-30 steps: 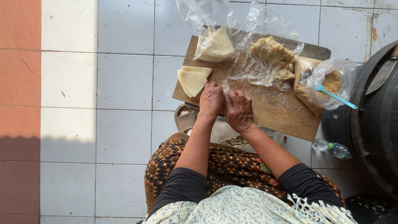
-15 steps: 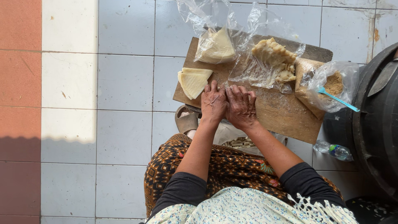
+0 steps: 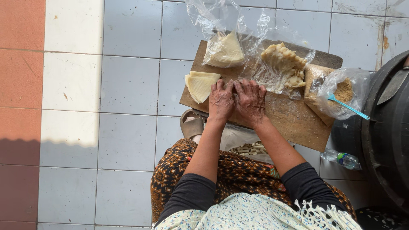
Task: The person prepares food by placing a small amount of paste and granules onto dough wrappers, folding them into triangular shapes, and placing them into a bag.
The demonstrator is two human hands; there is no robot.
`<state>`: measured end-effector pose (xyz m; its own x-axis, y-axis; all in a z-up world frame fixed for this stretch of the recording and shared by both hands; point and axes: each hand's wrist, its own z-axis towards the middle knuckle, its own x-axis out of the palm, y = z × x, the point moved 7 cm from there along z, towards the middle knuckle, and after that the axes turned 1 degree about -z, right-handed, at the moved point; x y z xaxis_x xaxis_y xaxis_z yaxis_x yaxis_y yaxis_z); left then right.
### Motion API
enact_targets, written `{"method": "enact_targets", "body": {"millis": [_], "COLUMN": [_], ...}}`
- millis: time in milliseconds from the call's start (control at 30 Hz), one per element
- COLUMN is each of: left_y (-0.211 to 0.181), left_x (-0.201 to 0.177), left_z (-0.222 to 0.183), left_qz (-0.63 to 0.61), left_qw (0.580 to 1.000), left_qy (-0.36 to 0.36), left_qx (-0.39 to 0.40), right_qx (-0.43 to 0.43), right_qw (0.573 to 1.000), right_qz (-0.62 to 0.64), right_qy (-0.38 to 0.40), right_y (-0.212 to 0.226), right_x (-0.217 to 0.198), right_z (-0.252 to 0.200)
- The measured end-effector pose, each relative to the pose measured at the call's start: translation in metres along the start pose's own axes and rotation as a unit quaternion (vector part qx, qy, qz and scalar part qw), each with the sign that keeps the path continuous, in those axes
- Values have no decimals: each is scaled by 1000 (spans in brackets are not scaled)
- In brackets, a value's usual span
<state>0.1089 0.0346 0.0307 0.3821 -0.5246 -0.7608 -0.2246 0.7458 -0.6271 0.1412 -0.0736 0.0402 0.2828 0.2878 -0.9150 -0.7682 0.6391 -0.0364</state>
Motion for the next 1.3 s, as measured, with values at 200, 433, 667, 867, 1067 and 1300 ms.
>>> {"method": "enact_targets", "body": {"millis": [200, 433, 667, 867, 1067, 1300], "left_y": [1, -5, -1, 24, 55, 65], "left_x": [-45, -115, -163, -199, -218, -220], "left_z": [3, -11, -32, -39, -34, -22], "left_qz": [-124, -150, -150, -207, -255, -275], "left_qw": [988, 981, 977, 939, 905, 906], "left_qy": [-76, -93, -132, -244, -285, -260], "left_qx": [-60, -76, -78, -122, -187, -189], "right_qx": [116, 95, 74, 84, 32, 82], "right_qw": [974, 912, 945, 929, 991, 979], "right_qz": [175, 254, 189, 345, 125, 161], "right_qy": [82, 308, 255, 105, 46, 90], "right_y": [-27, -43, -18, 69, 126, 101], "right_x": [22, -36, -87, -46, 11, 40], "right_z": [19, -55, -90, 14, 77, 78]}}
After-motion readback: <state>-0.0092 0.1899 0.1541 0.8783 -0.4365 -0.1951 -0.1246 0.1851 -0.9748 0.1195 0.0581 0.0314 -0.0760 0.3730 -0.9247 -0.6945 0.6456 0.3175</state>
